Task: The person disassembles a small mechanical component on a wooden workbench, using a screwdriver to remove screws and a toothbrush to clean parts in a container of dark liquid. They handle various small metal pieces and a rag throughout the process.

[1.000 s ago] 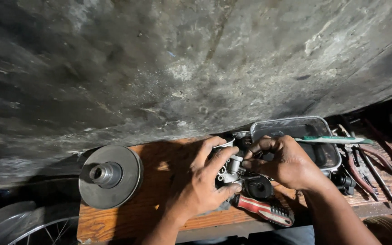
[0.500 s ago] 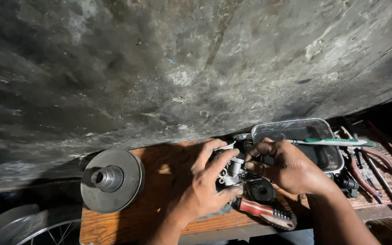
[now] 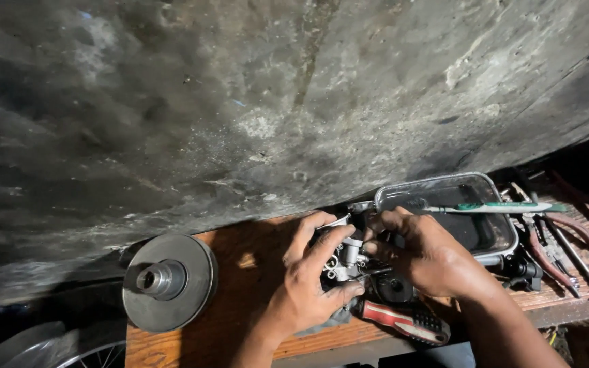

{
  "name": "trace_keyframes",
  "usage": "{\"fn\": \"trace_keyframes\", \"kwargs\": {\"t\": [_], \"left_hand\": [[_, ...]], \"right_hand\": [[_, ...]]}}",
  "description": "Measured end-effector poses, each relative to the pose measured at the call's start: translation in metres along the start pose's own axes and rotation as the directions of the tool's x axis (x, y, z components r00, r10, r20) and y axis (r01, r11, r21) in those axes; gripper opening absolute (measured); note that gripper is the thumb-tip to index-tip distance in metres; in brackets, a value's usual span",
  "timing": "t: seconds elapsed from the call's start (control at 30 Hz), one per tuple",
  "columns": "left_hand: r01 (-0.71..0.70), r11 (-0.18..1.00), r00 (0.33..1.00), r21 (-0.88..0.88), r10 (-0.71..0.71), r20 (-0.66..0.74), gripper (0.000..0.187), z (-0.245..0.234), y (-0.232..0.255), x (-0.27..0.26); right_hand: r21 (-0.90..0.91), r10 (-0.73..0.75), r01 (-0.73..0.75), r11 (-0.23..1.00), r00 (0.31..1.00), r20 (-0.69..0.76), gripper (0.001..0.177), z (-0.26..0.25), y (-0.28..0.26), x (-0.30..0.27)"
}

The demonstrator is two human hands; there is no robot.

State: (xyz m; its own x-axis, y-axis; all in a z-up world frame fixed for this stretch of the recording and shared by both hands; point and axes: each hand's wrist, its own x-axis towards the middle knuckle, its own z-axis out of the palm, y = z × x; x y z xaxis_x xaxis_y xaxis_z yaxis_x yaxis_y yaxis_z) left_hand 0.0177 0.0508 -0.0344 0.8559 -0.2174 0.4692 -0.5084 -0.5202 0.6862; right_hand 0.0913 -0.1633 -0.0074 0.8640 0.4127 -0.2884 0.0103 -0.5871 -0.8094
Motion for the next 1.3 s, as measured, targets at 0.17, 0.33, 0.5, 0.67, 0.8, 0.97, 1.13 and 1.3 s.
{"fn": "trace_keyframes", "kwargs": {"t": [0.17, 0.33, 0.5, 0.67, 0.8, 0.97, 1.13, 1.3], "left_hand": [[0.002, 1.000, 1.000, -0.013, -0.002, 0.024, 0.072, -0.005, 0.001, -0.002], [-0.038, 0.999, 0.999, -0.018, 0.037, -0.016, 0.066, -0.004, 0.001, -0.002], [-0.093, 0.996, 0.993, -0.010, 0.092, -0.077, 0.070, 0.002, -0.002, -0.005], [-0.098, 0.995, 0.991, 0.014, 0.098, -0.087, 0.073, 0.006, -0.007, -0.008], [-0.136, 0.990, 0.985, 0.031, 0.138, -0.103, 0.076, 0.012, -0.007, -0.010], [-0.104, 0.994, 0.989, 0.038, 0.107, -0.101, 0.076, 0.005, 0.000, -0.007], [-0.106, 0.993, 0.984, 0.046, 0.112, -0.137, 0.075, 0.008, -0.003, -0.008], [-0.031, 0.998, 0.997, 0.049, 0.035, -0.074, 0.075, 0.003, 0.001, -0.002]], "right_hand": [[-0.081, -0.005, 0.002, 0.997, 0.999, -0.035, 0.016, -0.001, -0.014, -0.007], [-0.115, -0.112, 0.099, 0.988, 0.987, -0.112, 0.020, 0.003, -0.005, -0.004], [-0.263, -0.150, 0.091, 0.960, 0.965, -0.214, 0.034, -0.001, -0.006, -0.008], [-0.344, -0.204, 0.108, 0.933, 0.945, -0.255, 0.038, 0.001, -0.004, -0.011], [-0.346, -0.046, -0.062, 0.936, 0.954, -0.295, 0.044, -0.009, -0.014, -0.025], [-0.147, -0.031, -0.048, 0.988, 0.870, -0.493, 0.020, -0.040, 0.037, -0.040], [-0.127, -0.044, -0.039, 0.991, 0.808, -0.587, 0.015, -0.070, 0.061, -0.079], [0.556, 0.316, 0.088, 0.827, 0.745, -0.588, 0.017, -0.084, 0.117, -0.095]]}}
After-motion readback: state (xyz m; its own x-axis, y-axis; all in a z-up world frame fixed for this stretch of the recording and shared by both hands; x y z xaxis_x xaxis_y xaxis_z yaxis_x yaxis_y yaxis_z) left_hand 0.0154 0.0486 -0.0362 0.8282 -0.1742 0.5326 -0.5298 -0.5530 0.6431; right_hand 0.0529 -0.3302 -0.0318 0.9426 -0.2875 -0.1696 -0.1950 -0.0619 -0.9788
